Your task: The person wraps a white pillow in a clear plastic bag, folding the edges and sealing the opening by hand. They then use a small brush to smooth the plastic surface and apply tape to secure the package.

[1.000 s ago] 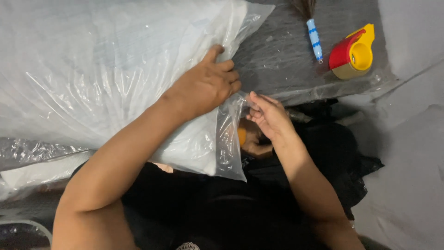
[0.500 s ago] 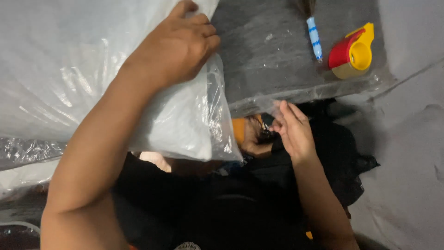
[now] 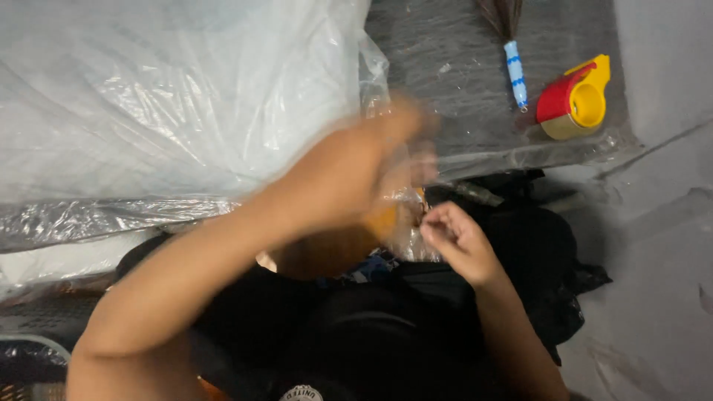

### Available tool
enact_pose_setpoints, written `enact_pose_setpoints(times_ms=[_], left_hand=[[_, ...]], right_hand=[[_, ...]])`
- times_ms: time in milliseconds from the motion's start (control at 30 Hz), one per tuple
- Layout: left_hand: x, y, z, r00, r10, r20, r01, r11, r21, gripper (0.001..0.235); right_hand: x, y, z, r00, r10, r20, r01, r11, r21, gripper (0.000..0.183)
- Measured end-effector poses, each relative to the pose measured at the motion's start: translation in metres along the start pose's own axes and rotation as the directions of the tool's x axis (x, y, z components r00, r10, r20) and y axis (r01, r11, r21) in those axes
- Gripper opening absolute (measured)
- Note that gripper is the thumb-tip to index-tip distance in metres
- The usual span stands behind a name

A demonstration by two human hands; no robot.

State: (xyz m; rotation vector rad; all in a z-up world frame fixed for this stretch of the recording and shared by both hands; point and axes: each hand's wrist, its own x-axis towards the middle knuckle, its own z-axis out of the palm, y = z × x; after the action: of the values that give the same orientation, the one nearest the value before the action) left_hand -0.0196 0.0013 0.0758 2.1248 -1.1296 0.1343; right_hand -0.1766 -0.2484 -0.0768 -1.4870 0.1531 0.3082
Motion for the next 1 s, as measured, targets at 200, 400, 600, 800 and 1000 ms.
enact_pose_setpoints(times_ms=[200,400,600,800,1000], left_hand=[[-0.104,0.039,0.067,0.924,-0.253,0.288,0.371,0.776,-0.509,0.047],[-0.135,0.035,0.082,0.888,-0.432,0.16,0.448,0.729,-0.517,0.01],[-0.161,0.012,0.112,0.764,-0.644,0.031,0.584,0.671,-0.457,0.008],[-0.171,0.017,0.116,0.656,-0.755,0.001,0.559,0.485,-0.672,0.012],[-0.189,0.039,0.1,0.773,-0.618,-0.141,0.404,0.652,-0.642,0.012]], right_hand=[[-0.017,-0.018,0.026,0.969,-0.235,0.081,0.245,0.957,-0.157,0.026],[-0.011,-0.009,0.046,0.921,-0.388,-0.021,0.342,0.834,-0.432,0.031],[-0.026,-0.039,0.07,0.887,-0.456,0.073,0.431,0.76,-0.487,0.028],[-0.026,-0.03,0.097,0.727,-0.686,0.01,0.537,0.56,-0.631,0.044],[-0.025,-0.015,0.096,0.95,-0.297,-0.094,0.255,0.915,-0.313,0.074]])
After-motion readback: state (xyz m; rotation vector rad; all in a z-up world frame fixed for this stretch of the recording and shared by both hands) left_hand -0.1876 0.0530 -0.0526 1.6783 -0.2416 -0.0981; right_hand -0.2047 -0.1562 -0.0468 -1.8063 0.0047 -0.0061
